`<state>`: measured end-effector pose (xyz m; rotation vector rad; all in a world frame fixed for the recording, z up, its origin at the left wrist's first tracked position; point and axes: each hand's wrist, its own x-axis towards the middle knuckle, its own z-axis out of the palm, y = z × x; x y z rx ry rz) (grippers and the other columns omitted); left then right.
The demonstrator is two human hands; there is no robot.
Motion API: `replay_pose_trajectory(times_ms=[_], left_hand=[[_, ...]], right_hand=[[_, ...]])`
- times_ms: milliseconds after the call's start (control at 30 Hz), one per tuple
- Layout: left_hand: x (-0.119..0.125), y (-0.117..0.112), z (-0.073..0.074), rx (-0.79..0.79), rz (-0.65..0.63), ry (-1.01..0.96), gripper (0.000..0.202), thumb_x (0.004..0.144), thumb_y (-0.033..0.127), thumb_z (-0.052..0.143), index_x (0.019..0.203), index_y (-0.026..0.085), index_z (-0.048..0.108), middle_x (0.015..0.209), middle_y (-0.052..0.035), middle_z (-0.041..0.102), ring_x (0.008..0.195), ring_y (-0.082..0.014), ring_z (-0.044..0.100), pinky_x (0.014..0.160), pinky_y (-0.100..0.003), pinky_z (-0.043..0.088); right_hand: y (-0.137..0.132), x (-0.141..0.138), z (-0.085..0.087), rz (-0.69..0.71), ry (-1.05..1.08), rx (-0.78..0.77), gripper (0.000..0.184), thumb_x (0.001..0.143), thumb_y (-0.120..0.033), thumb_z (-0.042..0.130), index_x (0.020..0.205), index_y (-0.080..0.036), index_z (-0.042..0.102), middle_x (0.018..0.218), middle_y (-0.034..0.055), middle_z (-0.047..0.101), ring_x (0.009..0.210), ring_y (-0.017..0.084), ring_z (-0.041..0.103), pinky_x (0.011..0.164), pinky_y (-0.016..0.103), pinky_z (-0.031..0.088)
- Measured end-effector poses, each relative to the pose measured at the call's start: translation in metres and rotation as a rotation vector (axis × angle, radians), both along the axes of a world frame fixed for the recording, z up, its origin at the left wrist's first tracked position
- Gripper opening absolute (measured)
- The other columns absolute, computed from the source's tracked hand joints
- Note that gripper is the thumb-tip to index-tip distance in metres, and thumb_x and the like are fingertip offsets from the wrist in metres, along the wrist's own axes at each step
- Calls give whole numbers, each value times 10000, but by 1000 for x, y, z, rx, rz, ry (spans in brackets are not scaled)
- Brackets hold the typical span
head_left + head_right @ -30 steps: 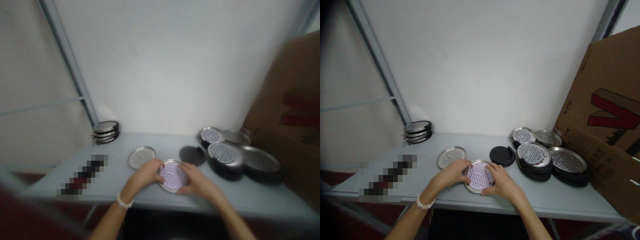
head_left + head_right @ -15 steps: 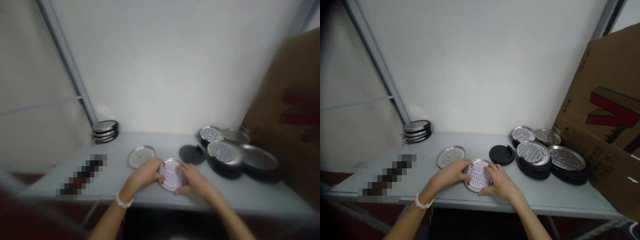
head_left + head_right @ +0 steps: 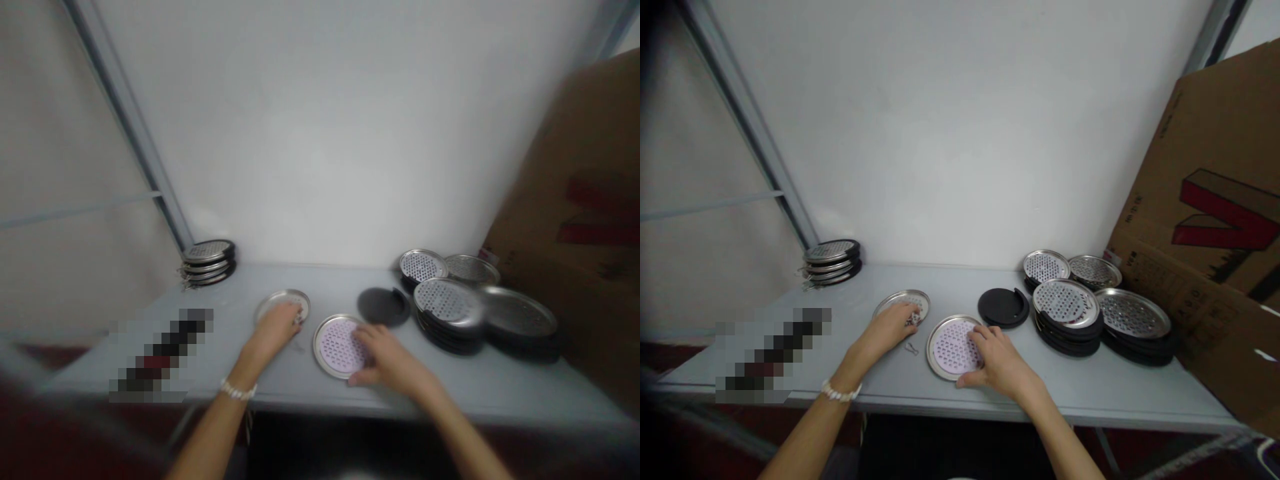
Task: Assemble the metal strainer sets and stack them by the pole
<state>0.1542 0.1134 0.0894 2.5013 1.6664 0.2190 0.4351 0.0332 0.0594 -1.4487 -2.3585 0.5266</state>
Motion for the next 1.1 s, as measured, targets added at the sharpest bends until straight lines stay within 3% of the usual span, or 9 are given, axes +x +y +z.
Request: replay_pose_trajectory(times_ms=[233,400,700,900,1100], left_hand=[[1,3,-1,15,31,20,141,837,185,641,972,190,683,1044,-105,741,998,-273,673,852,-345,465],[3,2,3,42,29,32,72,847,194,601,861,198,671,952,-91,738,926,-265,670,799,-338,453],[4,-4,18,152,44,0,158,948,235,487,898,210,635,992,-93,710,951,-260,644,830,-338,438],[0,-6,27,317,85,-98,220,1014,254,423,957,190,625,1006,-106,699,972,-267,628,851,-354,462],[-2,-3,28,465,73,-205,165,974,238,509,907,187,650,965,-103,693,957,-280,615,876,-386,476]], right_hand=[[0,1,-1,5,-1,7,884,704,-584,883,1425,-171,582,1511,172,518,1319,390,470,1116,509,375],[-1,-1,-1,0,-15,26,874,729,-591,867,1418,-137,580,1498,184,526,1309,388,477,1119,503,375],[-5,-3,4,-8,-26,20,806,745,-574,864,1380,-155,596,1490,181,529,1299,393,480,1106,516,389],[-4,-2,3,-4,-31,5,813,750,-574,860,1381,-137,592,1489,189,524,1300,387,478,1108,496,385],[-4,-1,1,2,-26,9,841,743,-585,862,1392,-128,584,1475,191,530,1294,386,484,1115,492,382]])
